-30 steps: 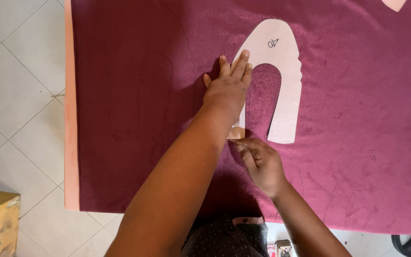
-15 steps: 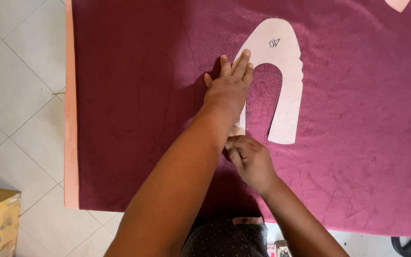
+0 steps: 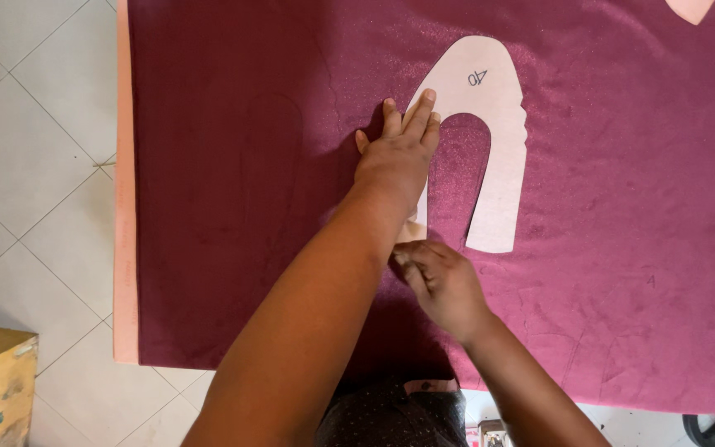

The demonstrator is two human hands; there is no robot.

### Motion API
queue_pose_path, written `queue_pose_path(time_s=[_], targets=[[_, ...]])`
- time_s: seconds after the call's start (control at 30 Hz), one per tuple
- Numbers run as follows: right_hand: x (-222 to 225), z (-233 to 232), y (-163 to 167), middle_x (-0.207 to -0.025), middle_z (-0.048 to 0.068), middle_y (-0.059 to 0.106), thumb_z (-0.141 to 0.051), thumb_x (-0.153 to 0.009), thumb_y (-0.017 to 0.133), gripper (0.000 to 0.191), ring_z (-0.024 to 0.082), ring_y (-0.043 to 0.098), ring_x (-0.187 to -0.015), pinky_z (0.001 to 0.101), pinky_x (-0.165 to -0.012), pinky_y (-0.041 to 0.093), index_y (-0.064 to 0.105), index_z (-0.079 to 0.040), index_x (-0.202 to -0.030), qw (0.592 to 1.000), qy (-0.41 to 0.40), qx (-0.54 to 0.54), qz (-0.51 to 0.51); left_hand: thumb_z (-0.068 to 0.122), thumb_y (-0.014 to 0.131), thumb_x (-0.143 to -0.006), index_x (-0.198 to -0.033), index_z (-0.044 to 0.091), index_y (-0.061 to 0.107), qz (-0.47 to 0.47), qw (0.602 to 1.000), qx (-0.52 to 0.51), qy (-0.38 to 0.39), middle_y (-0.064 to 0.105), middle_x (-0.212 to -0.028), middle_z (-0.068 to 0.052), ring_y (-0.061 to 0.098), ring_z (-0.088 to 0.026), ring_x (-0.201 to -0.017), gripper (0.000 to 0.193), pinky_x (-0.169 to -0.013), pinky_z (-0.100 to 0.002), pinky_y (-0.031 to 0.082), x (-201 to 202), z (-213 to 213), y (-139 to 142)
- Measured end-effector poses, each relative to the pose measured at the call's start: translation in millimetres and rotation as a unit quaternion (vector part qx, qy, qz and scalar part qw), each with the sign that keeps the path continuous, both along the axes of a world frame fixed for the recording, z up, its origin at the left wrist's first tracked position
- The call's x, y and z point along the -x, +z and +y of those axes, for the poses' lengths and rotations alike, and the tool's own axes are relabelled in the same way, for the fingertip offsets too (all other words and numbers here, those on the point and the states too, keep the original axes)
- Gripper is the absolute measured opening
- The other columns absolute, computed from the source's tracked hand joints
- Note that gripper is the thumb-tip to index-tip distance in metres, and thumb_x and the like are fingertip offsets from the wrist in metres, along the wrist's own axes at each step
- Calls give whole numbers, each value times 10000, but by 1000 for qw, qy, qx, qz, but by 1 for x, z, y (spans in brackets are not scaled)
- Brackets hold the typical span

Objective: The person places a U-shaped paper pattern on a large piece of maroon fabric and uses a small tool to trace its outline. The person repeats this process with a second pattern, repositioning and tracing each one on the fabric.

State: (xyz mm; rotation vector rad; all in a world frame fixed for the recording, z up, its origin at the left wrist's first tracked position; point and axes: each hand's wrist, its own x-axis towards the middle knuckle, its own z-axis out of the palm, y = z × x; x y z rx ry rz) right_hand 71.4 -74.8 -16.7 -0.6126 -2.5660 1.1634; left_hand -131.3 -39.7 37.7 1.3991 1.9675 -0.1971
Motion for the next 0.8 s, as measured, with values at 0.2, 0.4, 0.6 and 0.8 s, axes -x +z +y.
queue_pose_path(time_s=[0.2, 0.4, 0.6, 0.8], targets=[[-22, 14, 5, -1017, 115, 757, -26, -985, 643, 41, 213, 767, -870, 301, -764, 634, 673, -21, -958, 998, -39, -47, -26, -44, 792, -753, -1632, 181, 85, 15, 1000, -28, 0, -143, -1698, 5, 47, -414, -1544, 1151, -1153, -599, 325, -2, -1, -6], [-1, -2, 1, -1027, 138, 757, -8, -918, 651, 117, 259, 738, -913, 350, -805, 622, 688, 11, -1027, 1000, 4, 19, -7, -45, 828, -711, -1632, 184, 41, -3, 1000, 14, -4, -173, -1691, 8, 14, -400, -1551, 1233, -1184, -572, 287, 1, -1, 4], [-5, -2, 6, -1079, 119, 744, -6, -934, 634, 154, 251, 748, -962, 340, -866, 627, 680, -2, -1081, 999, -19, 33, 9, -81, 765, -753, -1635, 178, 54, 11, 1000, -8, -1, -167, -1693, 5, 29, -405, -1547, 1162, -1167, -597, 304, 2, -3, 3], [-7, -4, -2, -1035, 133, 762, 2, -937, 651, 130, 245, 750, -920, 337, -817, 619, 701, 0, -1057, 999, -15, 40, -22, -79, 769, -747, -1637, 189, 65, -1, 1000, -1, 7, -158, -1696, 23, 25, -388, -1558, 1166, -1187, -586, 288, 1, -5, 3]])
